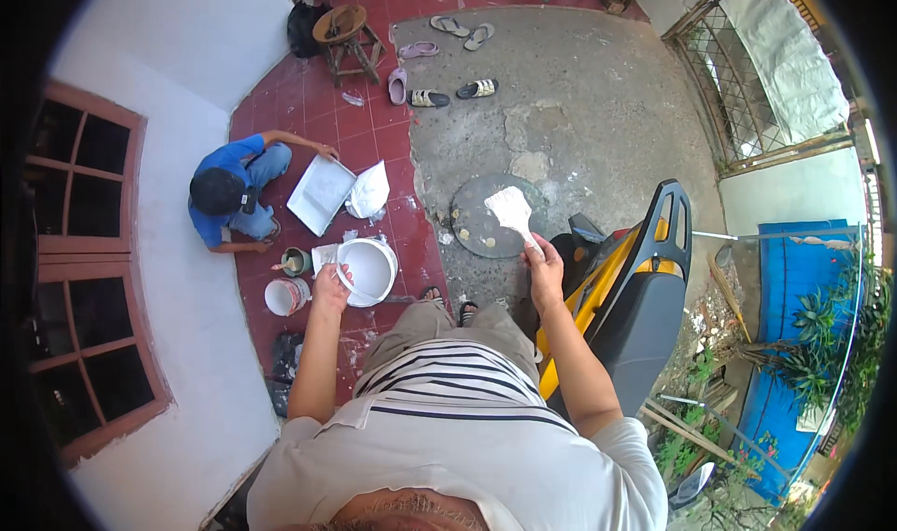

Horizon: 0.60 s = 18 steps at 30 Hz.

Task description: The person washes a container in water outside, stirs paint in a bucket using a wooden board, and carries the bucket and a paintbrush inside the house.

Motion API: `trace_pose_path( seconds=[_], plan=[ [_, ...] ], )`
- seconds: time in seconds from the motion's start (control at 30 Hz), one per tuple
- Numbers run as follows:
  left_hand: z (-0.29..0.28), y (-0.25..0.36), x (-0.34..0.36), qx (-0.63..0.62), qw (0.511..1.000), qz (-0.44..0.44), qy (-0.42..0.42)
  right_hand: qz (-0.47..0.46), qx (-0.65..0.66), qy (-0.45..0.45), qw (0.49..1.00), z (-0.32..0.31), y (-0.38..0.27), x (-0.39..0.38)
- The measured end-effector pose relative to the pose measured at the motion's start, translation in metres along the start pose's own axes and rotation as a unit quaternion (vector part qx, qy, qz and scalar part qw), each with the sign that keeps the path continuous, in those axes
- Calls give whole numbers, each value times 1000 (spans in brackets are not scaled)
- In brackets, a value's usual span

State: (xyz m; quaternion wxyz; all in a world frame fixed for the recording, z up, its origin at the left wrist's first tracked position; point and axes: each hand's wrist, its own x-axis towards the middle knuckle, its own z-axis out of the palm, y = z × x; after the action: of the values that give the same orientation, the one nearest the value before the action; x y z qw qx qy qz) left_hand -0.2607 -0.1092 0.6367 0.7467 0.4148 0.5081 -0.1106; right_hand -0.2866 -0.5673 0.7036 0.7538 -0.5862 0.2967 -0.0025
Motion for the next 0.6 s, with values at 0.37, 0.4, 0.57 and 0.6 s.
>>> trace_pose_path(
  seconds=[0.37,0.4,0.57,0.6],
  plan=[
    [30,50,131,108,992,54,44,-66,157,63,983,-29,-74,134],
    [54,57,137,101,992,69,44,-62,165,64,982,-26,-78,164],
    [121,107,190,132,984,36,110,-79,211,61,972,-33,-95,301],
    [140,104,193,118,985,45,116,-79,212,43,973,-38,-103,323]
  ],
)
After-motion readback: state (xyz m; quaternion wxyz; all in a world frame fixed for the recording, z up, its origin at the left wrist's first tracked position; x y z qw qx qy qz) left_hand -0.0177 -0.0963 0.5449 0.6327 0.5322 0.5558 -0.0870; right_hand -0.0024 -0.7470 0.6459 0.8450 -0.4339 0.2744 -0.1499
